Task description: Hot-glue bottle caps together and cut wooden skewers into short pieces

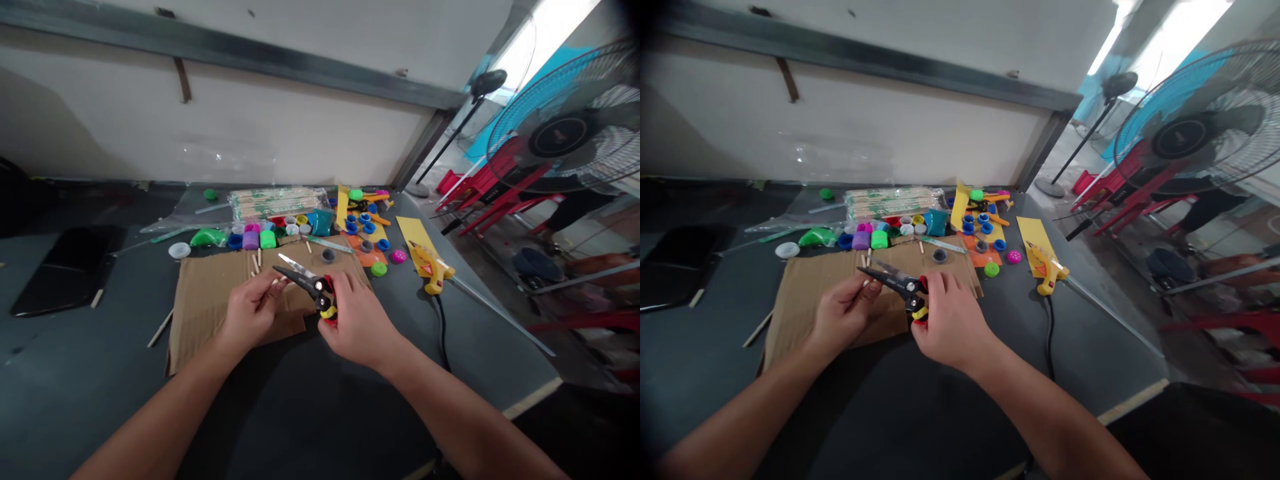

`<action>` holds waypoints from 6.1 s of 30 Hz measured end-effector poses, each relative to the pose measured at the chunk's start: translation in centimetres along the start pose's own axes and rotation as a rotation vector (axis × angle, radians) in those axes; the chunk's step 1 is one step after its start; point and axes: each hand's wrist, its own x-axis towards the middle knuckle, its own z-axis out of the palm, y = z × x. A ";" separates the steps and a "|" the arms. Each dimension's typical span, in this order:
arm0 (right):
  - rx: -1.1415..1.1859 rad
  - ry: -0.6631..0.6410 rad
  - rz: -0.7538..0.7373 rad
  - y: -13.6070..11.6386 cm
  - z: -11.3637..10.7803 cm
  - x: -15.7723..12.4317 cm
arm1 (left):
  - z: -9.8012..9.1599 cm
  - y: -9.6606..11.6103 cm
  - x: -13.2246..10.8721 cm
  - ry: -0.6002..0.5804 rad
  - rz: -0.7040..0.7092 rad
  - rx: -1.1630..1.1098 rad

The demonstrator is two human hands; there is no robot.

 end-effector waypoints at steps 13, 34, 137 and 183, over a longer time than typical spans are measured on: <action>0.069 -0.066 -0.002 -0.2 -0.5 0.0 | -0.1 0.2 0.0 -0.006 0.004 0.027; -0.036 -0.089 -0.001 -0.3 -0.2 0.2 | -0.5 -0.3 0.2 0.014 0.066 0.115; 0.788 0.062 0.237 0.9 3.5 1.7 | 1.2 3.2 2.2 0.102 -1.054 -1.033; 1.210 0.138 0.320 0.7 0.6 1.2 | -1.1 2.2 2.7 0.338 -0.823 -1.610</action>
